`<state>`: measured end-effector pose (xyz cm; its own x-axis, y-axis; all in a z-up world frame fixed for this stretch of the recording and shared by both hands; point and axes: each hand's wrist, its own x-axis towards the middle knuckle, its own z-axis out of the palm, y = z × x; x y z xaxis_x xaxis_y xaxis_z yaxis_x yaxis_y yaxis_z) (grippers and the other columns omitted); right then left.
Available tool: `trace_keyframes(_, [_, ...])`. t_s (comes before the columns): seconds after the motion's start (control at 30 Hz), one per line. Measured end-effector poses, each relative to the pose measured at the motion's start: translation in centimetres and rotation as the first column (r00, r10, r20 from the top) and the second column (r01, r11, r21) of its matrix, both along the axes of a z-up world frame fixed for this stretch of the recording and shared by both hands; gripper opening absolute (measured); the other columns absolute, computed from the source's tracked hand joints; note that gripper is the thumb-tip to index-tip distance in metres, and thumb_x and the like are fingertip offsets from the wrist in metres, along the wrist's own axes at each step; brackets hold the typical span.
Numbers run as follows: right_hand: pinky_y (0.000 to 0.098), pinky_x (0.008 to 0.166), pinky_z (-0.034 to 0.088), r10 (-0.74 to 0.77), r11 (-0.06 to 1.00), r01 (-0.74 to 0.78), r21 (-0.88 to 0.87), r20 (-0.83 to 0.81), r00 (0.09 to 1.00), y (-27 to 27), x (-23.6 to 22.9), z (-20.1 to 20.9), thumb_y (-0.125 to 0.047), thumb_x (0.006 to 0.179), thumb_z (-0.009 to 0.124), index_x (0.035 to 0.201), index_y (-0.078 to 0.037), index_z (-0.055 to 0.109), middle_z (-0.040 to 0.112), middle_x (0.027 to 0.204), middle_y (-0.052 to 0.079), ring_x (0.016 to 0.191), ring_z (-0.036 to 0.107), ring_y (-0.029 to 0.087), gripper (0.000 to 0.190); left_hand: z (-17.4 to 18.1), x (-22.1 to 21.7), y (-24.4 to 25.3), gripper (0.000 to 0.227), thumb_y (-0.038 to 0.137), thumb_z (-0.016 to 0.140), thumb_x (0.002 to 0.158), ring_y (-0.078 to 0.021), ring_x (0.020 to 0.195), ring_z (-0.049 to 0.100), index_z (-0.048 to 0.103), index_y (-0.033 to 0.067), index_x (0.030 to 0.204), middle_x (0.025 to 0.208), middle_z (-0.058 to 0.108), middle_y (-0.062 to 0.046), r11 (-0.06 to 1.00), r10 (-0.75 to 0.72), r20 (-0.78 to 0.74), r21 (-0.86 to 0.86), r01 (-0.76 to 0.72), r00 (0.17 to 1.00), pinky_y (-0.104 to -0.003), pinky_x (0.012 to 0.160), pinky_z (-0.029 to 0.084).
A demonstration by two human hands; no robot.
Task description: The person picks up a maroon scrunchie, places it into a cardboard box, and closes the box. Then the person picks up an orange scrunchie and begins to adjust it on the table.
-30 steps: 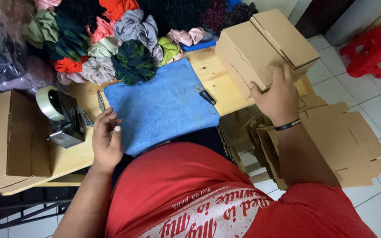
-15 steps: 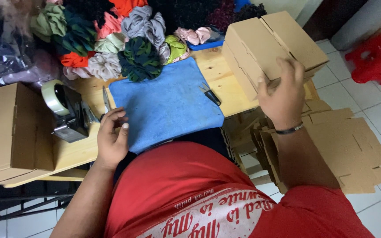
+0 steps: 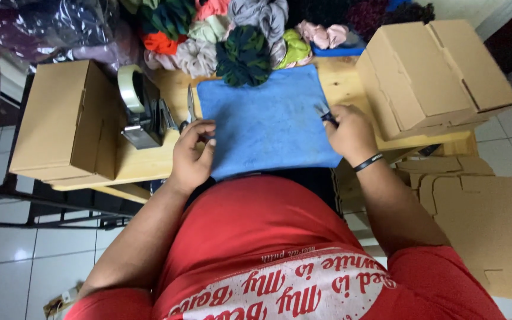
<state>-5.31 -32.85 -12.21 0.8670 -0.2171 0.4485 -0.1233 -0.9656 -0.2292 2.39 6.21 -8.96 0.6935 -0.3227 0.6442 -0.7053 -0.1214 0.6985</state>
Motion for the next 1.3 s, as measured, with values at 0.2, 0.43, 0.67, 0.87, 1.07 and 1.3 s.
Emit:
trace_keyframes(0.2, [0.0371, 0.069, 0.057, -0.006, 0.981, 0.009, 0.192, -0.012, 1.000, -0.4, 0.1, 0.7, -0.019, 0.086, 0.077, 0.100, -0.008, 0.077, 0.069, 0.080, 0.006, 0.080, 0.071, 0.029, 0.017, 0.2, -0.2, 0.1, 0.023, -0.006, 0.068, 0.092, -0.0335, 0.088, 0.071, 0.069, -0.0008, 0.114, 0.113, 0.069, -0.019, 1.000, -0.024, 0.029, 0.003, 0.024, 0.999, -0.040, 0.072, 0.060])
trace_keyframes(0.43, [0.0361, 0.066, 0.058, -0.014, 0.985, -0.024, 0.168, 0.222, 0.975, 1.1, 0.5, 2.2, -0.018, 0.079, 0.087, 0.095, -0.010, 0.077, 0.067, 0.073, 0.005, 0.075, 0.070, 0.027, 0.021, 0.3, -0.3, -0.1, 0.024, -0.007, 0.067, 0.092, -0.0371, 0.087, 0.071, 0.070, -0.0017, 0.115, 0.110, 0.070, -0.020, 1.000, -0.013, 0.025, 0.021, 0.013, 1.000, -0.042, 0.071, 0.060])
trace_keyframes(0.67, [0.0384, 0.061, 0.057, -0.019, 0.990, 0.020, 0.139, -0.008, 1.000, 0.3, -1.9, 3.7, -0.021, 0.090, 0.075, 0.096, -0.011, 0.077, 0.067, 0.068, 0.004, 0.069, 0.070, 0.029, 0.012, -0.1, 0.0, 0.2, 0.026, -0.007, 0.067, 0.090, -0.0389, 0.092, 0.070, 0.070, 0.0000, 0.115, 0.111, 0.069, -0.021, 0.996, -0.057, 0.047, 0.065, 0.054, 0.997, -0.046, 0.075, 0.058])
trace_keyframes(0.87, [0.0348, 0.066, 0.054, 0.153, 0.954, -0.208, 0.215, 0.247, 0.957, 0.6, -6.4, 7.8, -0.004, 0.086, 0.079, 0.103, -0.011, 0.076, 0.059, 0.073, 0.005, 0.074, 0.066, 0.028, 0.018, -0.9, 0.4, 0.0, 0.021, -0.002, 0.066, 0.100, -0.0422, 0.096, 0.068, 0.069, -0.0024, 0.121, 0.111, 0.069, -0.023, 0.988, -0.060, 0.078, 0.150, 0.048, 0.995, -0.048, 0.081, 0.055])
trace_keyframes(1.07, [0.0422, 0.086, 0.052, 0.150, 0.989, -0.147, -0.035, 0.320, 0.935, 3.5, -5.8, 0.2, -0.024, 0.096, 0.066, 0.110, -0.014, 0.073, 0.061, 0.099, 0.005, 0.092, 0.066, 0.028, 0.018, 0.5, -0.2, -0.8, 0.022, 0.006, 0.070, 0.092, -0.0458, 0.099, 0.069, 0.071, 0.0008, 0.114, 0.106, 0.071, -0.022, 0.930, -0.112, 0.259, 0.367, 0.009, 0.959, -0.054, 0.087, 0.054])
trace_keyframes(1.3, [0.0408, 0.096, 0.048, 0.249, 0.960, -0.272, 0.063, 0.249, 0.936, 5.4, -7.9, -1.8, -0.033, 0.084, 0.077, 0.117, -0.023, 0.074, 0.062, 0.125, 0.004, 0.111, 0.064, 0.027, 0.035, 0.5, 0.3, 0.3, 0.025, 0.003, 0.072, 0.089, -0.0428, 0.102, 0.069, 0.072, 0.0046, 0.115, 0.106, 0.071, -0.018, 0.938, -0.071, 0.155, 0.347, 0.013, 0.985, -0.051, 0.090, 0.054])
